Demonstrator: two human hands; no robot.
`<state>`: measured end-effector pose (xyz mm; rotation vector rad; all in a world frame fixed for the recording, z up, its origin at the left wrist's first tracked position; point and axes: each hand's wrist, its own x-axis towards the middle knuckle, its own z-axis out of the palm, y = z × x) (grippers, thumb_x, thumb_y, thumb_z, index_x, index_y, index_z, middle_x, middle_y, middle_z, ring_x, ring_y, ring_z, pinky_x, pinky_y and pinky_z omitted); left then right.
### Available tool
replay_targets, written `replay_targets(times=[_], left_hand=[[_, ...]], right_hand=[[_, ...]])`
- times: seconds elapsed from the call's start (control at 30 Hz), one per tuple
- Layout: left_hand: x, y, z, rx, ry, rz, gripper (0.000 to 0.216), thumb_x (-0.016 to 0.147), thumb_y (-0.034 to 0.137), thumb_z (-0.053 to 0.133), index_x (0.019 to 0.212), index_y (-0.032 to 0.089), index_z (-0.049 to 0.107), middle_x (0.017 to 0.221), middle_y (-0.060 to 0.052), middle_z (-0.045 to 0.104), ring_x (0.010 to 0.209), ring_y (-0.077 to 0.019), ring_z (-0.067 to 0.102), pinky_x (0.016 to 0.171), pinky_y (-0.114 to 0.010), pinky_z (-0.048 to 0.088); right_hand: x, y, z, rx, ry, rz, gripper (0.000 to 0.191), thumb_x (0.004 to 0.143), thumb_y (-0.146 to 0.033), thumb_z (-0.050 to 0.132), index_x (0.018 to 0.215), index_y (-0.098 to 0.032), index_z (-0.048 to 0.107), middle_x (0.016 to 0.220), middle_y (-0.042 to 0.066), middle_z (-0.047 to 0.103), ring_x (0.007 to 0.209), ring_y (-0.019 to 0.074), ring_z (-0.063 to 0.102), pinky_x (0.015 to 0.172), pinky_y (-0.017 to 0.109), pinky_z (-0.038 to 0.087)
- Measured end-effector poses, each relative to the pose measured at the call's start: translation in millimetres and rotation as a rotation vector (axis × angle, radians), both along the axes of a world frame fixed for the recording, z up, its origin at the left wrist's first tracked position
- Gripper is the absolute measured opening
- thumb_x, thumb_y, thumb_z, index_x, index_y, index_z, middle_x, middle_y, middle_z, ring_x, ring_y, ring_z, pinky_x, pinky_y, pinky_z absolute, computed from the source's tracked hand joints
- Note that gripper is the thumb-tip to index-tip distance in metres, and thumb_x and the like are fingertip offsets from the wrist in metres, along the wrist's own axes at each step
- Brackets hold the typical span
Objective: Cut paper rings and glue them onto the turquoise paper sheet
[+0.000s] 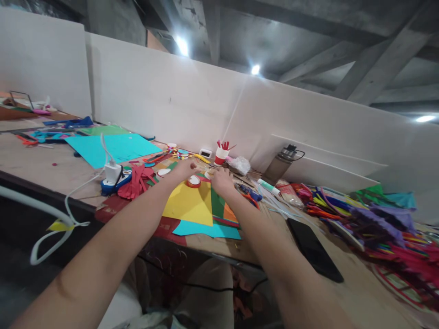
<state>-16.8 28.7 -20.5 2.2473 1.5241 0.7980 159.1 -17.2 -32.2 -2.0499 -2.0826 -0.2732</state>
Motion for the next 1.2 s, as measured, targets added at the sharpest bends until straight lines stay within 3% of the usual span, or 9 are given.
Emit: replay_targets(times=[0.2, 0.43, 0.57, 0.7, 0.87, 1.03, 1.2], left_hand=[[2, -4, 4.6, 0.063, -0.131, 0.038, 0.023, 0.084, 0.035, 0.062, 0.089, 0.015, 0.073, 0.096, -0.008, 0.075, 0.088, -0.0196, 0.065, 0.083, -0.030, 0.048], [6, -4, -1.6, 0.046, -0.259, -0.019, 0.020, 0.082, 0.034, 0.062, 0.081, 0.016, 0.072, 0.088, -0.005, 0.074, 0.085, -0.0188, 0.064, 0.079, -0.030, 0.048], [7, -3, -6.3, 0.054, -0.241, -0.021, 0.022, 0.081, 0.036, 0.061, 0.076, 0.016, 0.070, 0.084, -0.006, 0.072, 0.080, -0.0189, 0.063, 0.075, -0.031, 0.047], [6, 0, -7.8, 0.054, -0.301, -0.043, 0.018, 0.080, 0.033, 0.061, 0.077, 0.017, 0.069, 0.087, -0.005, 0.073, 0.084, -0.0189, 0.064, 0.078, -0.031, 0.047], [7, -2, -4.0, -0.068, -0.541, -0.051, 0.028, 0.081, 0.043, 0.059, 0.081, 0.016, 0.067, 0.088, -0.007, 0.072, 0.085, -0.0187, 0.065, 0.077, -0.030, 0.048], [10, -8, 4.5, -0.249, -0.908, -0.177, 0.045, 0.083, 0.060, 0.053, 0.089, 0.017, 0.062, 0.100, -0.008, 0.070, 0.090, -0.0151, 0.064, 0.075, -0.026, 0.049], [10, -17, 12.8, -0.365, -1.172, -0.464, 0.036, 0.071, 0.046, 0.076, 0.079, 0.014, 0.063, 0.081, -0.004, 0.067, 0.073, -0.0106, 0.059, 0.075, -0.025, 0.049]], right_hand=[[-4, 24, -0.5, -0.042, -0.033, -0.020, 0.032, 0.090, -0.013, 0.048, 0.110, -0.016, 0.072, 0.124, 0.020, 0.062, 0.118, 0.0330, 0.051, 0.099, 0.048, 0.035], [8, 31, 12.9, 0.020, 0.025, -0.014, 0.035, 0.095, -0.025, 0.040, 0.109, -0.019, 0.071, 0.124, 0.015, 0.062, 0.117, 0.0296, 0.051, 0.093, 0.044, 0.040], [7, 32, 4.1, 0.011, 0.053, -0.019, 0.027, 0.091, -0.025, 0.050, 0.104, -0.019, 0.073, 0.122, 0.016, 0.064, 0.116, 0.0318, 0.052, 0.093, 0.045, 0.041], [3, 36, -0.6, 0.026, 0.102, 0.005, 0.019, 0.085, -0.018, 0.057, 0.090, -0.019, 0.075, 0.102, 0.014, 0.071, 0.105, 0.0296, 0.059, 0.090, 0.042, 0.040], [1, 29, 17.5, 0.186, 0.195, 0.083, 0.039, 0.100, -0.027, 0.034, 0.115, -0.017, 0.069, 0.114, 0.012, 0.069, 0.103, 0.0222, 0.060, 0.088, 0.033, 0.042], [-13, -4, 24.3, 0.309, 0.169, 0.257, 0.033, 0.099, -0.028, 0.041, 0.106, -0.020, 0.072, 0.110, 0.010, 0.069, 0.108, 0.0244, 0.056, 0.095, 0.036, 0.038], [-17, -28, 17.2, 0.369, 0.186, 0.453, 0.027, 0.097, -0.025, 0.047, 0.101, -0.019, 0.073, 0.106, 0.011, 0.070, 0.106, 0.0253, 0.056, 0.096, 0.038, 0.040]])
